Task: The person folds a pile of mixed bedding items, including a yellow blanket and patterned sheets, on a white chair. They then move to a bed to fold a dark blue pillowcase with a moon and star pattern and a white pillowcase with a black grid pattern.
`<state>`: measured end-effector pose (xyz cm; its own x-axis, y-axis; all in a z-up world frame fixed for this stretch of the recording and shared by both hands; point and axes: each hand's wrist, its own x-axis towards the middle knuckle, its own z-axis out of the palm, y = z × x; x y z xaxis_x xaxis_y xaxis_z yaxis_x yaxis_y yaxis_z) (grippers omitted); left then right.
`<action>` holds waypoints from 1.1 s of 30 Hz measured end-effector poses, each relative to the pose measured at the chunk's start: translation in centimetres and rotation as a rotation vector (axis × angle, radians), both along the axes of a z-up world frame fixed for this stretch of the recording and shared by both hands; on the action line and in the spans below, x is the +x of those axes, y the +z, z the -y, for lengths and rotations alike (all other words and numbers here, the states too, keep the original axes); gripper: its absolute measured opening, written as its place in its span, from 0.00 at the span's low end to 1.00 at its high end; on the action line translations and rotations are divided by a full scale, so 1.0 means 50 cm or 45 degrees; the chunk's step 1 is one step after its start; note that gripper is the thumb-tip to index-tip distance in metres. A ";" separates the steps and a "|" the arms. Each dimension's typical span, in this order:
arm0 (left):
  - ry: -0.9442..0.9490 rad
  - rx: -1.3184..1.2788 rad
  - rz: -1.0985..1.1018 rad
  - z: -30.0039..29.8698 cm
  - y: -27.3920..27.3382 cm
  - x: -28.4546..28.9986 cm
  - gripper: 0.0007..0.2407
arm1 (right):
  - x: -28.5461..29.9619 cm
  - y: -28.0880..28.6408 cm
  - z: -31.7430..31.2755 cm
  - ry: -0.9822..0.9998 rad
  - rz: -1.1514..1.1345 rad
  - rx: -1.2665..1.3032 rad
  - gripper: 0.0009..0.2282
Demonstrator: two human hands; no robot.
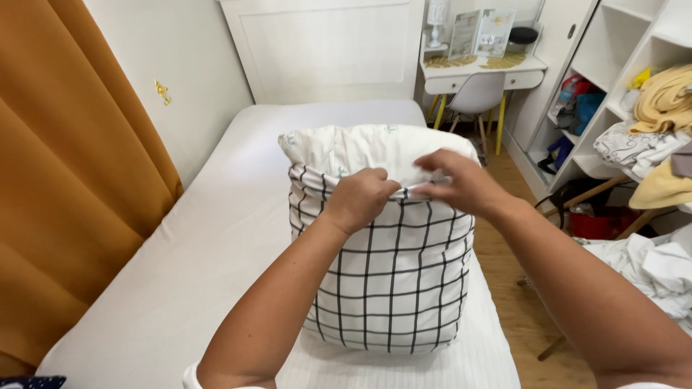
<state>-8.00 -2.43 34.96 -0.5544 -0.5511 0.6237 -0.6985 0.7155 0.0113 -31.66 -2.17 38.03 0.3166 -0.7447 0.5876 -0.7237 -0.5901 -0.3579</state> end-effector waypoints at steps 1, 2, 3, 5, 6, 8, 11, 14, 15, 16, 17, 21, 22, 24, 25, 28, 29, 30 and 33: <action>0.004 0.014 0.002 -0.003 -0.010 0.004 0.05 | 0.012 -0.010 -0.006 0.004 0.002 0.014 0.17; -0.018 -0.034 -0.067 -0.006 -0.019 0.008 0.04 | 0.024 -0.020 -0.012 0.124 -0.258 -0.031 0.19; -0.041 -0.084 -0.136 -0.006 -0.026 0.011 0.04 | 0.035 -0.028 -0.017 0.243 -0.518 -0.075 0.22; 0.005 0.073 -0.094 -0.020 -0.002 0.027 0.07 | 0.034 -0.070 -0.004 0.055 -0.714 0.054 0.12; 0.051 0.216 -0.054 -0.027 0.009 0.036 0.12 | 0.036 -0.092 0.002 -0.138 -0.911 0.171 0.03; 0.139 0.530 0.023 -0.013 0.013 0.063 0.15 | 0.004 -0.146 0.024 -0.079 -0.880 -0.089 0.04; 0.247 0.961 0.102 0.042 -0.033 0.103 0.17 | -0.009 -0.176 0.046 -0.058 -0.851 -0.384 0.05; 0.278 1.057 0.115 0.090 -0.068 0.121 0.15 | 0.010 -0.137 0.030 -0.038 -0.823 -0.415 0.05; 0.286 1.030 0.120 0.101 -0.074 0.121 0.15 | 0.017 -0.116 0.017 0.017 -0.786 -0.416 0.07; 0.279 1.036 0.123 0.086 -0.057 0.117 0.15 | 0.017 -0.107 0.015 0.013 -0.788 -0.408 0.07; 0.344 0.983 0.145 0.071 -0.040 0.113 0.13 | 0.017 -0.097 0.013 0.049 -0.775 -0.221 0.09; 0.425 0.753 0.261 0.057 -0.033 0.118 0.09 | -0.008 -0.119 0.040 0.111 -0.656 0.320 0.12; 0.417 0.756 0.263 0.065 -0.049 0.116 0.09 | 0.002 -0.111 0.034 0.105 -0.656 0.327 0.12; 0.299 0.696 0.360 0.082 -0.078 0.113 0.09 | 0.023 -0.094 0.022 -0.156 -0.731 0.854 0.19; 0.294 0.694 0.361 0.087 -0.087 0.110 0.09 | 0.016 -0.109 0.039 -0.162 -0.729 0.855 0.19; 0.231 0.698 0.387 0.083 -0.116 0.108 0.08 | -0.006 -0.154 0.067 -0.307 -0.706 0.914 0.28; 0.233 0.710 0.377 0.081 -0.118 0.112 0.10 | -0.015 -0.161 0.071 -0.354 -0.885 0.838 0.24; 0.235 0.721 0.366 0.079 -0.119 0.117 0.12 | -0.024 -0.168 0.075 -0.399 -1.063 0.758 0.20; 0.354 0.786 0.526 0.092 -0.137 0.156 0.19 | -0.009 -0.160 0.036 -0.509 -1.157 0.843 0.18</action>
<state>-0.21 -7.01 28.11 -0.4656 -0.8825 -0.0660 -0.8849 0.4631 0.0502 -32.13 -3.99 30.02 0.0951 -0.9590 -0.2670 -0.9599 -0.1594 0.2305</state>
